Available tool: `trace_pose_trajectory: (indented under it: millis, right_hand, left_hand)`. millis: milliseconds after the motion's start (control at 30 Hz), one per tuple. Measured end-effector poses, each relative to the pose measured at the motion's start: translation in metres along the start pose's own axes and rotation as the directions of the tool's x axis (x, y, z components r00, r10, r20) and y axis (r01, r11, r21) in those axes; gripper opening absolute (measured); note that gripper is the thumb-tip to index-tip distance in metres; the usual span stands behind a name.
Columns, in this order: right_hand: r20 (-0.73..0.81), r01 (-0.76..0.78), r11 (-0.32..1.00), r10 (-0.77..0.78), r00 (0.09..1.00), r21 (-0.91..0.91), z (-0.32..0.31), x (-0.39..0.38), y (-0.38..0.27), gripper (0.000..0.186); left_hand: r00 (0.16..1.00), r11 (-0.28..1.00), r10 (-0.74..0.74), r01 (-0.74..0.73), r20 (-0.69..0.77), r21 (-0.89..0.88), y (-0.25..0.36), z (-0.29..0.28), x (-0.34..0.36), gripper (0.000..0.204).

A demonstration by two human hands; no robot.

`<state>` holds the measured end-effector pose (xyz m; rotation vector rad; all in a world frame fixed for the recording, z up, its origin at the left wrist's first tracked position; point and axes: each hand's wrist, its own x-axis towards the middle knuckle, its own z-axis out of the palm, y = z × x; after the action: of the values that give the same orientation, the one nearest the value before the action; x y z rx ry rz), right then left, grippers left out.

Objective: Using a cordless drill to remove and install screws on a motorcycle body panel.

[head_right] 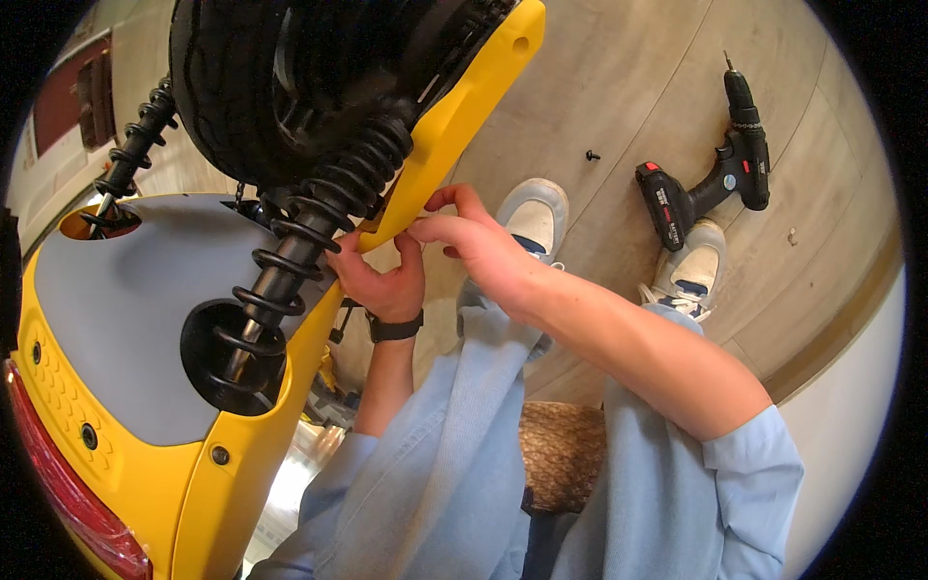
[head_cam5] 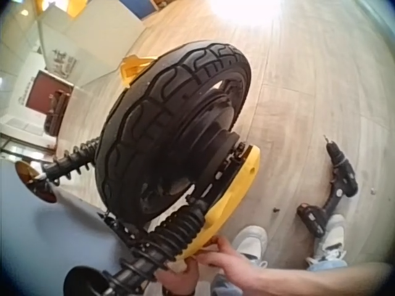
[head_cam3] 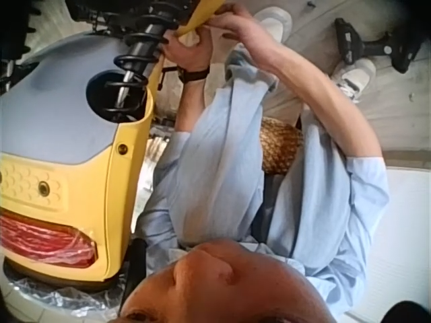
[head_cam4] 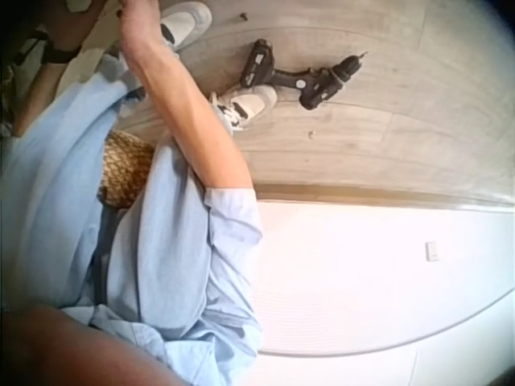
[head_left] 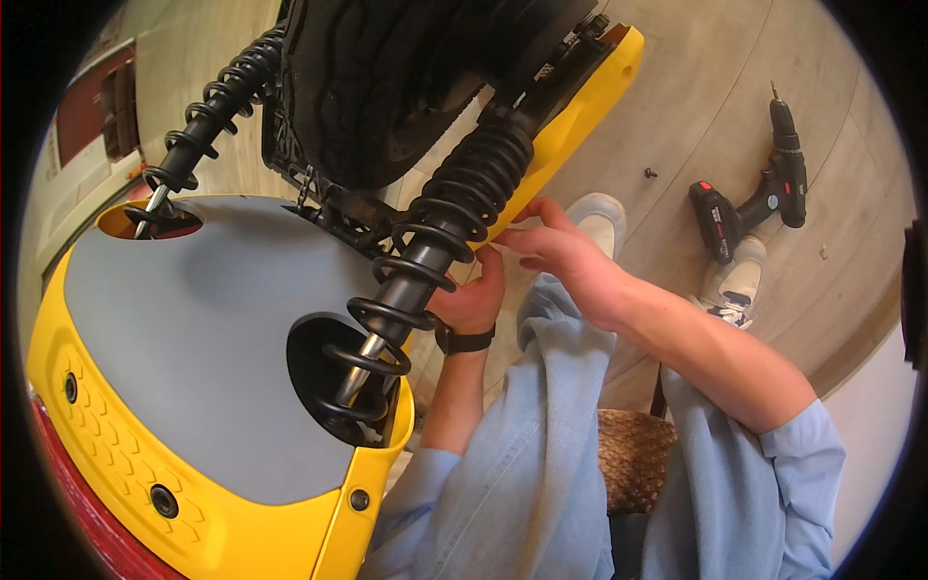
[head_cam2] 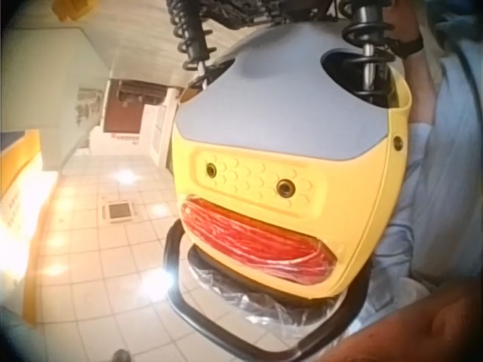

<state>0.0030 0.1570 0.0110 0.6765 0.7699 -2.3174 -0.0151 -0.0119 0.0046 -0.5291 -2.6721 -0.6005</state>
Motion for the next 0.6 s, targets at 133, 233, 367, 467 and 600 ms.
trace_pose_trajectory:
  millis: [133, 233, 367, 467, 600]
  right_hand:
    - [0.04, -0.037, 0.999, 0.037, 0.999, 0.007, -0.005, 0.0, -0.001, 0.064]
    - [0.061, -0.044, 0.993, 0.037, 0.997, 0.113, -0.001, 0.001, -0.003, 0.064]
    - [0.055, -0.059, 0.99, 0.053, 0.997, 0.131, 0.0, 0.004, -0.004, 0.06]
    - [0.045, -0.063, 0.981, 0.056, 0.997, 0.186, 0.001, 0.002, 0.0, 0.057]
    - [0.009, -0.036, 0.981, 0.035, 0.999, 0.189, 0.01, -0.003, 0.003, 0.055]
  left_hand:
    - [0.998, 0.998, -0.048, 0.046, 0.045, 0.04, 0.005, -0.004, -0.002, 0.042]
    - [0.999, 0.997, -0.02, 0.018, 0.032, 0.072, 0.003, -0.005, 0.003, 0.043]
    - [0.998, 0.998, -0.042, 0.04, 0.037, 0.055, 0.008, -0.004, 0.007, 0.043]
    - [0.998, 0.999, -0.043, 0.042, 0.043, 0.026, 0.009, -0.002, 0.01, 0.046]
    - [0.999, 0.996, -0.015, 0.011, 0.05, 0.085, 0.0, -0.002, 0.007, 0.051]
